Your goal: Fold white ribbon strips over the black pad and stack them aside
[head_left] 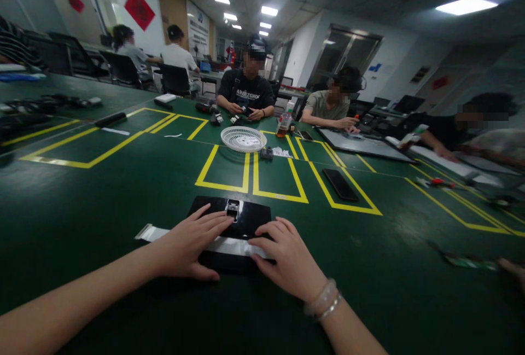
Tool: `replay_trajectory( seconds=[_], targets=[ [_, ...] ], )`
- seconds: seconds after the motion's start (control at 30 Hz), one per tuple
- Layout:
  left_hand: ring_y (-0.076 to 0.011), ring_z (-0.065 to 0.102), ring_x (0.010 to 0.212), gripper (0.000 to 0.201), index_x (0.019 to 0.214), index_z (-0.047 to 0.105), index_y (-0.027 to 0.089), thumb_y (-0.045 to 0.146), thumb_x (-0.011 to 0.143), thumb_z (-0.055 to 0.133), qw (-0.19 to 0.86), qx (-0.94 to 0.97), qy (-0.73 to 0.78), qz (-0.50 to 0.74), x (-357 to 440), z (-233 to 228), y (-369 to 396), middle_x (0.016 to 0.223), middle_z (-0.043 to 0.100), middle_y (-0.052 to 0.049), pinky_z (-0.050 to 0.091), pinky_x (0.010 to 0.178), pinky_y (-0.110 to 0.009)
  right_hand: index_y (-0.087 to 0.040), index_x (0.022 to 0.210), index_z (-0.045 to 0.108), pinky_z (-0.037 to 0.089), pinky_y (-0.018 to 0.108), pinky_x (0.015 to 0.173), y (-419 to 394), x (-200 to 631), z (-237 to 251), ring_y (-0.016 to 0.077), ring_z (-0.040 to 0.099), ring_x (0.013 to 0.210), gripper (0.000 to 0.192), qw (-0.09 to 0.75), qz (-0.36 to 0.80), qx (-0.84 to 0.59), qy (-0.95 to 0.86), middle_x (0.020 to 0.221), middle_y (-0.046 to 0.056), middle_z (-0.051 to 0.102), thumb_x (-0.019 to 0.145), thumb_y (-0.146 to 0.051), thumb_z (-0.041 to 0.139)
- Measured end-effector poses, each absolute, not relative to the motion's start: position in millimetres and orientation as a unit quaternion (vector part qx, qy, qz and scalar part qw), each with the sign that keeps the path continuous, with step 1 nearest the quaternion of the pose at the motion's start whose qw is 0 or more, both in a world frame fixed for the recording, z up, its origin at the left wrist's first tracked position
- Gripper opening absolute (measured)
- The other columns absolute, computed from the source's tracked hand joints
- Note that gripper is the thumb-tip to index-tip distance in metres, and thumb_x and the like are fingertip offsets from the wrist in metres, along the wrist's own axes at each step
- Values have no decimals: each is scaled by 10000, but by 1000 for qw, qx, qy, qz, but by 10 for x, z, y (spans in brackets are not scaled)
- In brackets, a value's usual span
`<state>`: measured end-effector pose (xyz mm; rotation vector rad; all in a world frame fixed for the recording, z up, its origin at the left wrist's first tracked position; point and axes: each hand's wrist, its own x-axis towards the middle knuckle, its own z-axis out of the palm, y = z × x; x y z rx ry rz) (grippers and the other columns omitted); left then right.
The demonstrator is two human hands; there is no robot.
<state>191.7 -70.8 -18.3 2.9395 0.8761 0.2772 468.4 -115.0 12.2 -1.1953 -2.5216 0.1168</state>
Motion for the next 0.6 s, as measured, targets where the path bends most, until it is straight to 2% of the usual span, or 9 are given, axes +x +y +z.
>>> replay_trajectory(
  seconds=[0.1, 0.2, 0.33, 0.5, 0.6],
  targets=[
    [-301, 376, 1362, 918, 1533, 306, 142, 539, 827, 738, 43, 953, 283, 99, 1939, -144, -716, 1476, 398, -153, 64, 1207, -514, -278, 1090, 685, 305, 484, 1098, -1130, 4706, 121, 208, 567, 1063, 191, 190, 24, -419, -888, 1097, 38, 656, 914, -272, 610],
    [-306, 445, 1298, 889, 1490, 391, 163, 522, 774, 776, 40, 948, 291, 119, 1870, -53, -674, 1409, 480, -132, 24, 1206, -523, -279, 1074, 685, 309, 485, 1098, -1119, 4725, 134, 204, 575, 1053, 181, 200, 7, -420, -885, 1070, 31, 666, 921, -250, 594],
    [-328, 483, 1240, 784, 1404, 496, 179, 535, 761, 768, -12, 919, 363, 155, 1525, 86, -444, 1333, 539, -121, -29, 1182, -570, -278, 1089, 679, 313, 499, 1095, -1116, 4740, 132, 209, 582, 1056, 201, 202, 2, -420, -885, 1083, 38, 667, 923, -222, 580],
    [-401, 463, 1223, 685, 1310, 565, 70, 595, 873, 609, -105, 818, 541, 163, 780, 187, -85, 1295, 539, -202, 25, 1096, -695, -283, 1097, 675, 333, 479, 1083, -1121, 4746, 132, 204, 587, 1058, 202, 181, 14, -420, -889, 1087, 31, 672, 931, -233, 573],
    [-472, 458, 1193, 734, 1265, 600, 20, 643, 880, 562, -119, 727, 663, 133, 220, 131, 17, 1261, 558, -239, 35, 981, -795, -266, 1062, 681, 355, 457, 1059, -1130, 4739, 156, 196, 605, 1000, 180, 168, 20, -421, -891, 1038, 34, 683, 941, -228, 553]
  ],
)
